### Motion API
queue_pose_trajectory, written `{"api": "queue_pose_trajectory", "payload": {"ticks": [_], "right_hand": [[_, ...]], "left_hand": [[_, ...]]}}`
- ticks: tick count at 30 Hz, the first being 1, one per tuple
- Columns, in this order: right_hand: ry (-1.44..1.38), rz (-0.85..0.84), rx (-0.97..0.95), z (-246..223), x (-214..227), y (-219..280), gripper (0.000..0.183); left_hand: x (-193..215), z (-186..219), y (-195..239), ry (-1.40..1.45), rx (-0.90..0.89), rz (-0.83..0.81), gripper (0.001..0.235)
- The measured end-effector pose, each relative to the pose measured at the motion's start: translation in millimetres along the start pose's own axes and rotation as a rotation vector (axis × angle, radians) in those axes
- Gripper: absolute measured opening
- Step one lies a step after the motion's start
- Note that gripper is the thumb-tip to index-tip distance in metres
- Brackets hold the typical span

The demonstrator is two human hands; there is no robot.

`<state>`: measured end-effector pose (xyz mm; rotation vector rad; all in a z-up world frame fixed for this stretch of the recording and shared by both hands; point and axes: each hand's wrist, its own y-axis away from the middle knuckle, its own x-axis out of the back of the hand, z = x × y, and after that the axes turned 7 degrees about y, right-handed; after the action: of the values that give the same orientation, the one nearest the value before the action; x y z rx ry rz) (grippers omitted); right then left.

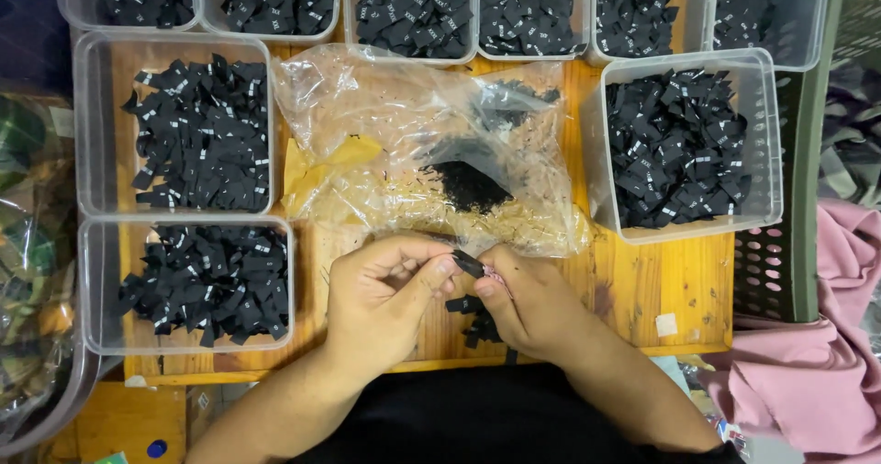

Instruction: Trimming excess threads from small black fabric components using hand snips and sorting them.

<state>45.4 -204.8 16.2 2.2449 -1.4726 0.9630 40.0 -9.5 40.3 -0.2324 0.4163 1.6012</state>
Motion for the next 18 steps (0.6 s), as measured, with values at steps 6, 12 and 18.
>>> {"api": "queue_pose_trajectory", "payload": {"ticks": [6,12,18], "right_hand": [[0.004,0.01,0.019,-2.6,0.2,-2.6,0.028],[0.016,0.009,0.002,3.9,-2.6,2.4,0.028],[0.074,-0.003,-0.019,-0.1,-1.9,1.4,0.03]], "left_hand": [[-2.2,2.6,-0.5,0.008,-0.026,-0.012,0.009],[-0.1,-1.9,0.8,0.008,-0.032,0.001,0.008],[-2.4,1.4,0.4,0.001,-0.029,0.018,0.008]]}}
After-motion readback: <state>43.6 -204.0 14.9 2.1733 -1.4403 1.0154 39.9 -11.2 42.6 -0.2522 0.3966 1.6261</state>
